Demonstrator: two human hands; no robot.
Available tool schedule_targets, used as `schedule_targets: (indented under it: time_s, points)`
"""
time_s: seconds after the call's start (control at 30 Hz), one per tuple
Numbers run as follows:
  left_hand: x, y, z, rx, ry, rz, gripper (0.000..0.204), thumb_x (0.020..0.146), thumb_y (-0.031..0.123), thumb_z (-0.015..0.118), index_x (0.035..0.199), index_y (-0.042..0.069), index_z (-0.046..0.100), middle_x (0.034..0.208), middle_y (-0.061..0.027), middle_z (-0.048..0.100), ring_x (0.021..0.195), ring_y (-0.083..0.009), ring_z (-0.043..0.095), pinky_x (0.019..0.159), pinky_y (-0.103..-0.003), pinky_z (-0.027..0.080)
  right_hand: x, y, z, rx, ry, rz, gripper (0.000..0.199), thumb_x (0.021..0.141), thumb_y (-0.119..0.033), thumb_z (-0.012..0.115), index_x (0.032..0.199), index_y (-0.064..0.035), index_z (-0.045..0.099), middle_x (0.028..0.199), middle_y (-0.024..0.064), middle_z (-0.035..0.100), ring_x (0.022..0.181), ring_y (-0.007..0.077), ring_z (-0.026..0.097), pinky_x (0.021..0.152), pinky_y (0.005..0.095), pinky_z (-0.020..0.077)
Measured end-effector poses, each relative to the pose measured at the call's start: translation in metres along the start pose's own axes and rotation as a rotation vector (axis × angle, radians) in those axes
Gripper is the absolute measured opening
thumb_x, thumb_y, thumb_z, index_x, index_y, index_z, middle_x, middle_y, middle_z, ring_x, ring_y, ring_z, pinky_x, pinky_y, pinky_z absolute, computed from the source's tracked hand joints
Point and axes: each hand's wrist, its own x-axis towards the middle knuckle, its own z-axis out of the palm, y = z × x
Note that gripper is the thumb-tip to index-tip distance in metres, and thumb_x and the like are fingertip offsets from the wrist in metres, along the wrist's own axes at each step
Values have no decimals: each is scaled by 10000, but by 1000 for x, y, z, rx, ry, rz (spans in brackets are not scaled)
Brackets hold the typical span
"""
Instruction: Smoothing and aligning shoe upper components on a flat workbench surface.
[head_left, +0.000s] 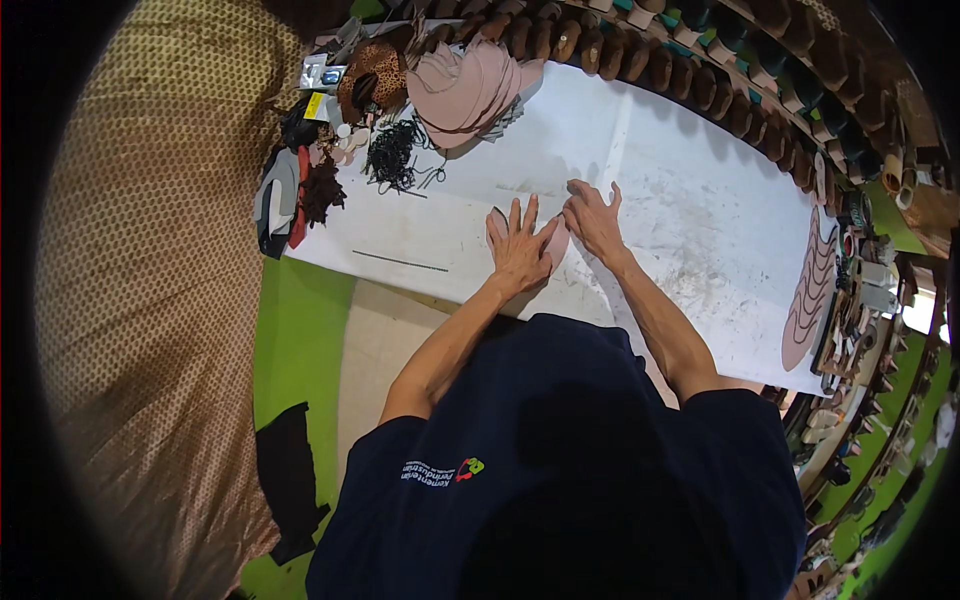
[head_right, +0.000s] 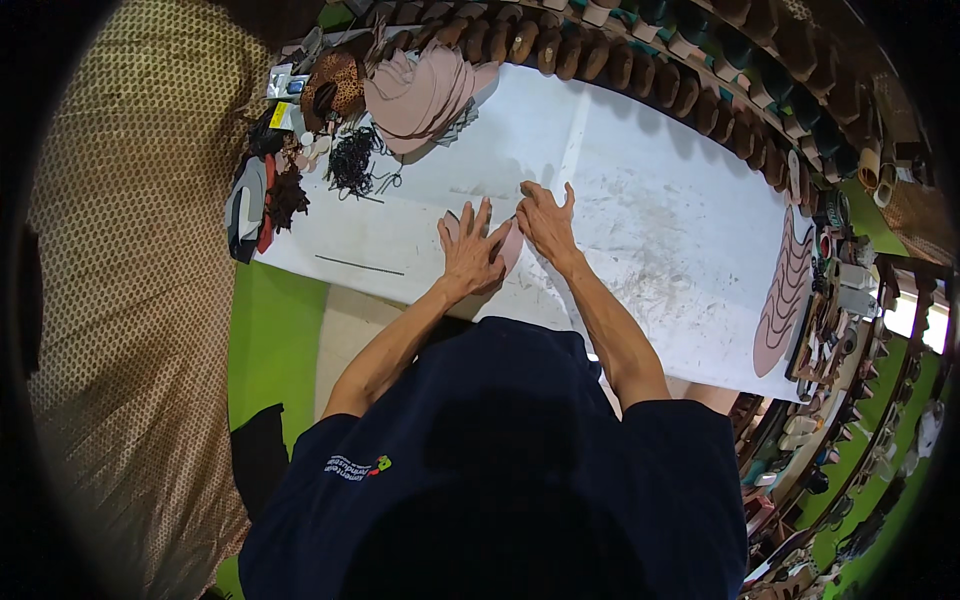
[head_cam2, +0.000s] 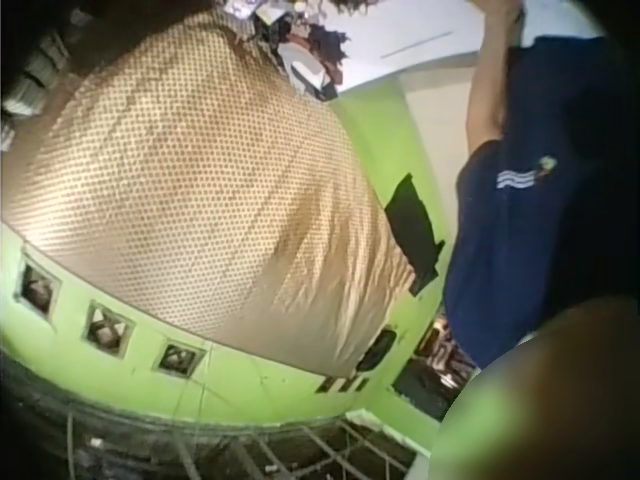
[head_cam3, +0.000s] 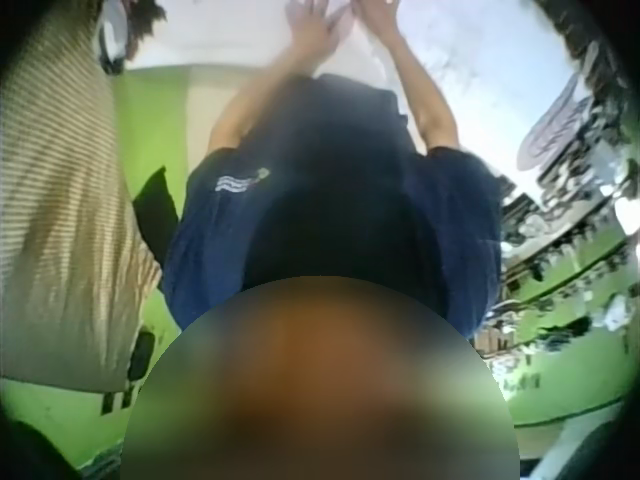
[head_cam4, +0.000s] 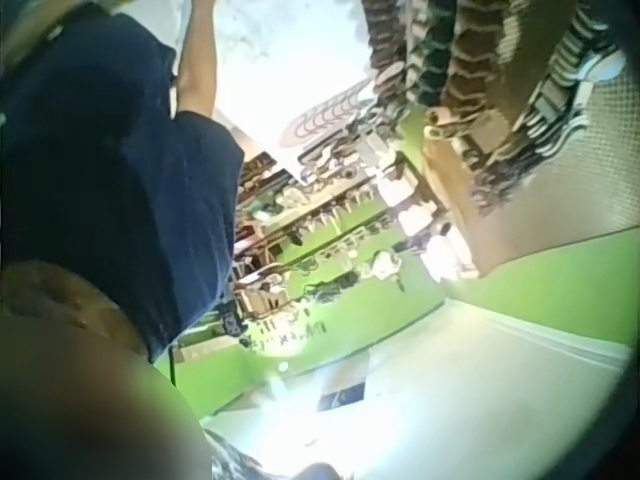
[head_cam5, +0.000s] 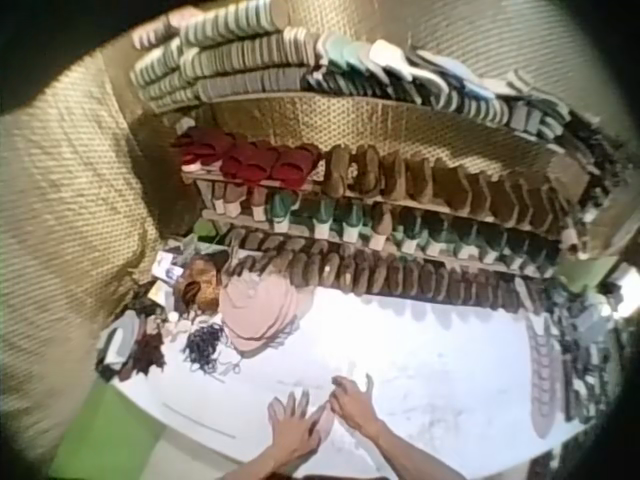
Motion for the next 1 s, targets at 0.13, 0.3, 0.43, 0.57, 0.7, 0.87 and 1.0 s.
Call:
schedule_targets:
  time_s: [0.13, 0.3, 0.43, 0.57, 0.7, 0.87, 1.0]
  points:
    - [2, 1, -1, -4, -8, 19, 755, 800, 274, 670, 1546, 277, 553, 1774, -175, 154, 1615, -457, 126, 1188, -800, 14, -1, 2, 1, 3, 12, 2, 132, 981, -223, 654, 1019, -117, 722, 1426, 35, 595, 1303, 208, 581, 1189, 727, 188]
    - [2, 0, 1, -23, -3, 20, 754, 799, 284, 665, 1544, 266, 554, 1775, -179, 145, 1617, -463, 109, 1182, -808, 0, 1, 1, -3, 9, -18, 28, 141, 967, -228, 660, 988, -117, 745, 1400, 34, 608, 1302, 204, 582, 1188, 732, 186]
    - [1, -1, 4, -30, 10, 20, 747, 798, 291, 667, 1537, 264, 561, 1773, -184, 149, 1616, -463, 111, 1181, -810, 3, 6, -4, -11, -1, -103, 94, 159, 931, -239, 687, 1000, -124, 773, 1321, 35, 651, 1294, 199, 585, 1190, 724, 193]
    - [0, 0, 3, 1, -4, 2, 822, 814, 326, 698, 1603, 294, 467, 1773, -187, 134, 1611, -467, 119, 1156, -826, 57, 9, -6, -16, -13, -177, 143, 185, 918, -233, 697, 1044, -131, 785, 1286, 34, 667, 1287, 205, 588, 1184, 720, 203]
    - [-4, -2, 5, -42, 115, 0, 860, 867, 363, 717, 1654, 310, 376, 1770, -191, 133, 1604, -468, 123, 1138, -829, 101, -9, -7, -11, 37, 74, 95, 219, 946, -187, 671, 1130, -118, 768, 1305, 29, 658, 1287, 219, 577, 1191, 657, 251]
    - [-32, -12, 5, -127, 217, -131, 776, 913, 340, 687, 1634, 252, 412, 1773, -179, 127, 1609, -440, 128, 1154, -814, 94, -30, -15, -3, -46, 2, -93, 324, 1005, -142, 623, 1321, -118, 689, 1326, 11, 655, 1319, 250, 551, 1194, 641, 264]
    - [-57, -34, 10, -72, 236, -201, 667, 959, 338, 653, 1591, 219, 476, 1775, -175, 127, 1619, -415, 118, 1151, -815, 93, -35, -17, 0, -102, -51, -97, 339, 1010, -134, 614, 1342, -132, 677, 1360, 1, 642, 1334, 255, 544, 1194, 657, 254]
